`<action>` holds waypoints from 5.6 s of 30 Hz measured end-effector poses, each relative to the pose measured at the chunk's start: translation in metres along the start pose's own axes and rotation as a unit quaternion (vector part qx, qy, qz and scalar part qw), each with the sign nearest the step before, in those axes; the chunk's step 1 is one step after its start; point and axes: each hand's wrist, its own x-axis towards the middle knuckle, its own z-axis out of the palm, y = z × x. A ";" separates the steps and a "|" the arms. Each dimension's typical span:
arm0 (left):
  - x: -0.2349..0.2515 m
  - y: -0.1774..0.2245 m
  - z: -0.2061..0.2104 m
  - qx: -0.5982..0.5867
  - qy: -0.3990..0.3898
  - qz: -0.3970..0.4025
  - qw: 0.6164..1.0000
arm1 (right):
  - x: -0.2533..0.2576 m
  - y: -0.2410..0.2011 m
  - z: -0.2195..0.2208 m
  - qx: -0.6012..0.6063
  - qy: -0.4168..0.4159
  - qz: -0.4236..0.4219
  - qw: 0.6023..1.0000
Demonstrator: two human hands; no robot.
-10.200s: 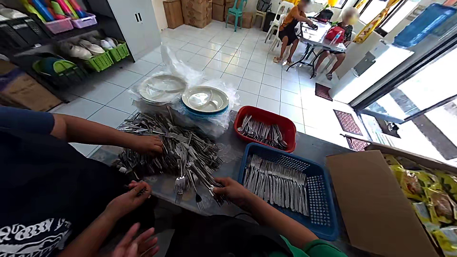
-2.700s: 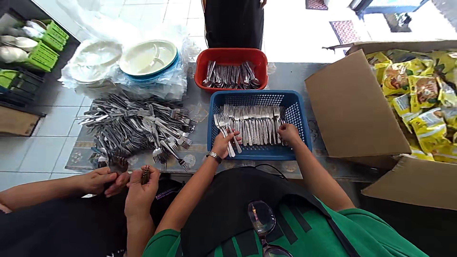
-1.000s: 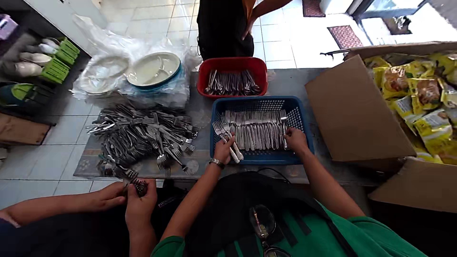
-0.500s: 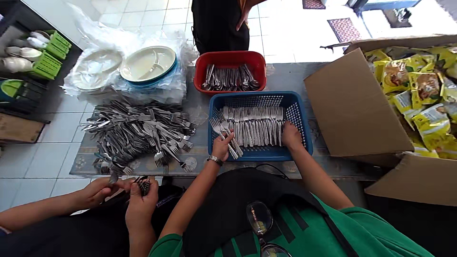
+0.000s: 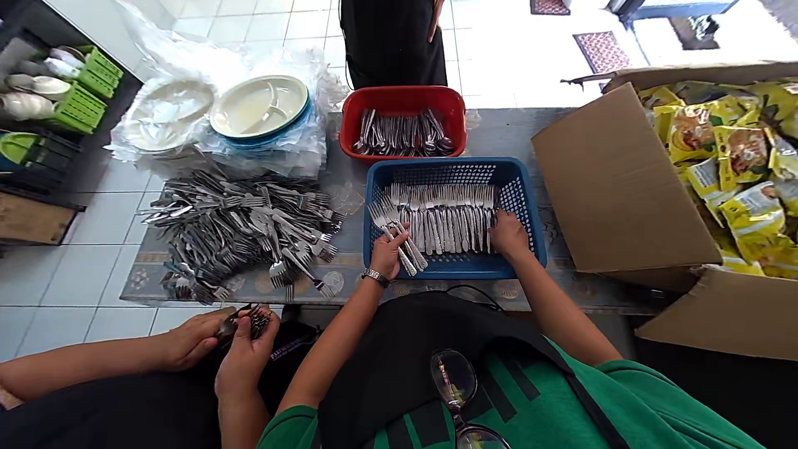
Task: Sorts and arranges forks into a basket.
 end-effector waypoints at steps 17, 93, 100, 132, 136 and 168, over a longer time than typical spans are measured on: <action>0.003 -0.002 0.000 0.058 -0.012 -0.004 0.998 | -0.024 -0.012 -0.015 -0.070 -0.181 -0.129 0.972; 0.001 0.003 0.005 0.048 -0.002 -0.053 0.997 | 0.017 -0.032 0.032 0.184 -0.026 -0.033 0.982; 0.003 0.003 0.001 0.056 -0.035 -0.062 0.996 | -0.027 -0.071 0.039 0.219 -0.119 -0.171 0.953; 0.005 0.006 0.012 0.164 -0.004 -0.058 0.985 | 0.010 -0.055 0.043 0.130 -0.072 -0.053 0.987; 0.017 0.011 0.027 0.259 -0.020 -0.079 0.962 | 0.005 -0.059 0.040 0.101 -0.044 -0.061 0.992; 0.067 -0.006 0.066 0.585 -0.101 -0.003 0.805 | 0.006 -0.053 0.051 0.031 -0.081 -0.201 0.976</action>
